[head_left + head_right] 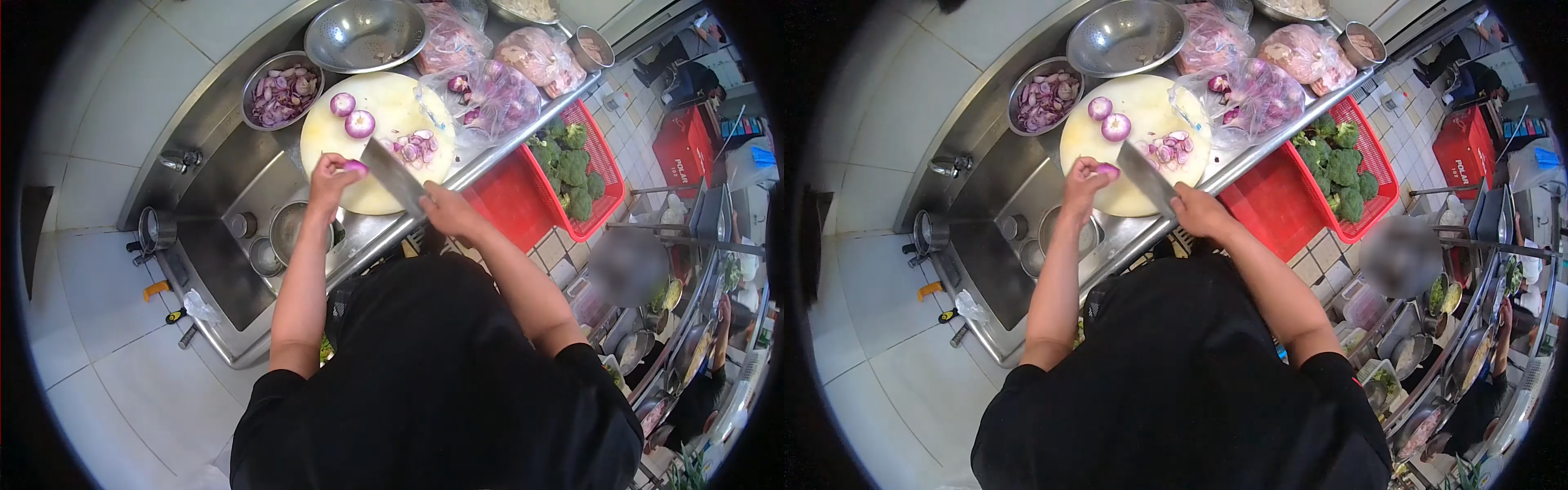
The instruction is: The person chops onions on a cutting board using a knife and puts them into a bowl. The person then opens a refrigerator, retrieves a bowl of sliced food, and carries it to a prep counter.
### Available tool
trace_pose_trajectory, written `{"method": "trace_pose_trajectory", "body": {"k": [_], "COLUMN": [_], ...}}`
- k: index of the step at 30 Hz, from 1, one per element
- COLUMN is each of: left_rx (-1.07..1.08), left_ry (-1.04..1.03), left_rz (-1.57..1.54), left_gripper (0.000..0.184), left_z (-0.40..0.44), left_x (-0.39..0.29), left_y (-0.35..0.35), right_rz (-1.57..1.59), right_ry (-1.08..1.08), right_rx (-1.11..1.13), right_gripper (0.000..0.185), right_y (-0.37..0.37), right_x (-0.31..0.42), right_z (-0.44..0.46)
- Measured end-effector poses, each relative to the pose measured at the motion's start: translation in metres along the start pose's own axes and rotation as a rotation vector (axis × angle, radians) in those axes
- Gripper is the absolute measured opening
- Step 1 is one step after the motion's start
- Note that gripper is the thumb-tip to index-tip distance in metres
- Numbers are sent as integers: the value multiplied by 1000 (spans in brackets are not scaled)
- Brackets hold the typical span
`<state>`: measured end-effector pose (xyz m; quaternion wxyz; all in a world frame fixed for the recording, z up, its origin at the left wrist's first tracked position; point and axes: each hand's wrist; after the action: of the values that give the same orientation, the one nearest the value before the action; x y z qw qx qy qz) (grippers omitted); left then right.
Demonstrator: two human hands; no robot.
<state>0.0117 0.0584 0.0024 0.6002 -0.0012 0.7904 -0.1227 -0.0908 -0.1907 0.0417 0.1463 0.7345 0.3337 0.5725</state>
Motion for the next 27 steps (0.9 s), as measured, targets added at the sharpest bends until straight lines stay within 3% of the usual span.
{"method": "trace_pose_trajectory", "body": {"k": [2, 5, 8, 15, 27], "left_rx": [98, 102, 61, 221, 195], "left_ry": [-23, -262, -385, -371, -333], "left_rz": [114, 942, 993, 1000, 973], "left_gripper": [37, 33, 34, 32, 37], "left_z": [-3, -7, -17, -17, -17], "left_x": [19, 26, 19, 11, 12], "left_y": [-10, -22, -27, -28, -27], "right_rz": [-99, -185, -255, -357, -350], "right_ry": [-132, -125, -104, -73, -71], "right_rx": [-77, -80, -38, 17, 57], "right_gripper": [28, 25, 22, 19, 23], "right_y": [13, 21, 15, 11, 8], "right_x": [6, 15, 23, 45, 41], "right_z": [4, -2, -15, -34, -30]}}
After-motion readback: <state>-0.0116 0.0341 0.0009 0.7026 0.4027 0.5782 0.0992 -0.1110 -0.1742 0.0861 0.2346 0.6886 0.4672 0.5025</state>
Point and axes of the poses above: each hand's wrist, its own z-axis towards the middle knuckle, its own y-axis out of the back of the hand, x = y × z, and after that the axes turned 1 degree about z, right-handed
